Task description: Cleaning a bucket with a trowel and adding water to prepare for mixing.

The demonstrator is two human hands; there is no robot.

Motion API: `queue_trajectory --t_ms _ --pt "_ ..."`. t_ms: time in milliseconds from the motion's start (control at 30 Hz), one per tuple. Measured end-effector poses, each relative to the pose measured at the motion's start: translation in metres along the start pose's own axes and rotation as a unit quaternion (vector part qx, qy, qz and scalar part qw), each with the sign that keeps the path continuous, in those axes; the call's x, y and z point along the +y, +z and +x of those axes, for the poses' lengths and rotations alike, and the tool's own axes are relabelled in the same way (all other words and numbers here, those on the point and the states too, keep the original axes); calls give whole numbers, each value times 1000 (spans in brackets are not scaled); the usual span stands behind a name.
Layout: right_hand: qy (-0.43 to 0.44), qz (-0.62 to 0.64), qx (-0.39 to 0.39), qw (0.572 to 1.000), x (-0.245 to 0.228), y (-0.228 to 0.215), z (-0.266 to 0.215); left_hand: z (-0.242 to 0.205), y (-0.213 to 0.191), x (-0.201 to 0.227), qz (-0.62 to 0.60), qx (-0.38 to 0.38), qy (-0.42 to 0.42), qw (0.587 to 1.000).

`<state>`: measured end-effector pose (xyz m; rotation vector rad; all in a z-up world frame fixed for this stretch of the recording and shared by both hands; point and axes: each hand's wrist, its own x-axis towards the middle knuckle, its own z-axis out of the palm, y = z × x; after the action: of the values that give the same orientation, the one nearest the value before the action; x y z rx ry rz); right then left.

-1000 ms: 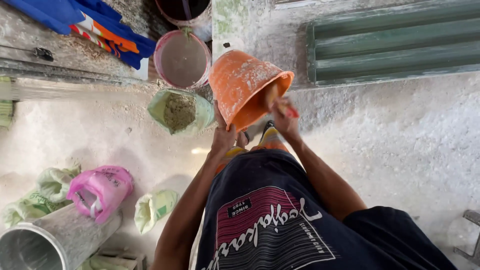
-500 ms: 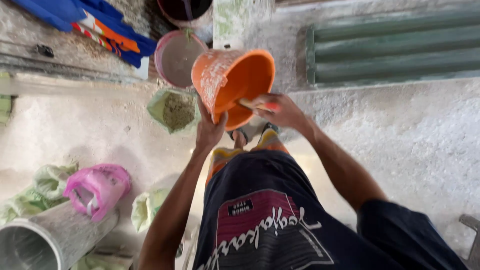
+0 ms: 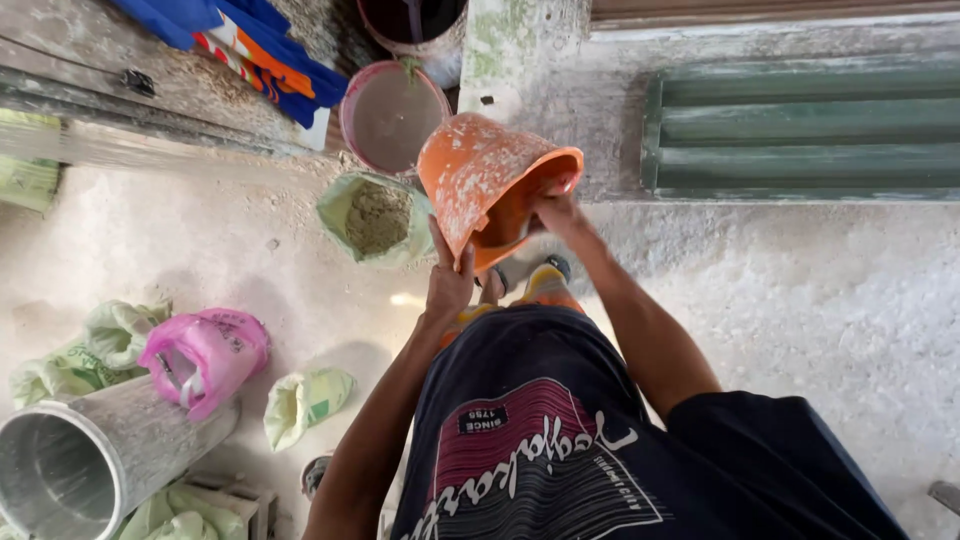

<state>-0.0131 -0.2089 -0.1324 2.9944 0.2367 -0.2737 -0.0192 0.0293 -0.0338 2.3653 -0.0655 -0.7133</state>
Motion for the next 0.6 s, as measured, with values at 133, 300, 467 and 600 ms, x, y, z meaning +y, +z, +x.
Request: queue_trajectory --t_ms 133,300,467,600 --pt "204 596 250 735 14 -40 -41 1 19 -30 -116 17 9 993" --pt "346 619 332 622 -59 -26 -54 19 14 -12 -144 8 5 990" --pt "314 723 -16 615 -29 -7 -71 25 -28 14 -162 -37 -31 986" --pt "339 630 262 648 7 -68 -96 32 -62 64 -239 -50 -50 968"
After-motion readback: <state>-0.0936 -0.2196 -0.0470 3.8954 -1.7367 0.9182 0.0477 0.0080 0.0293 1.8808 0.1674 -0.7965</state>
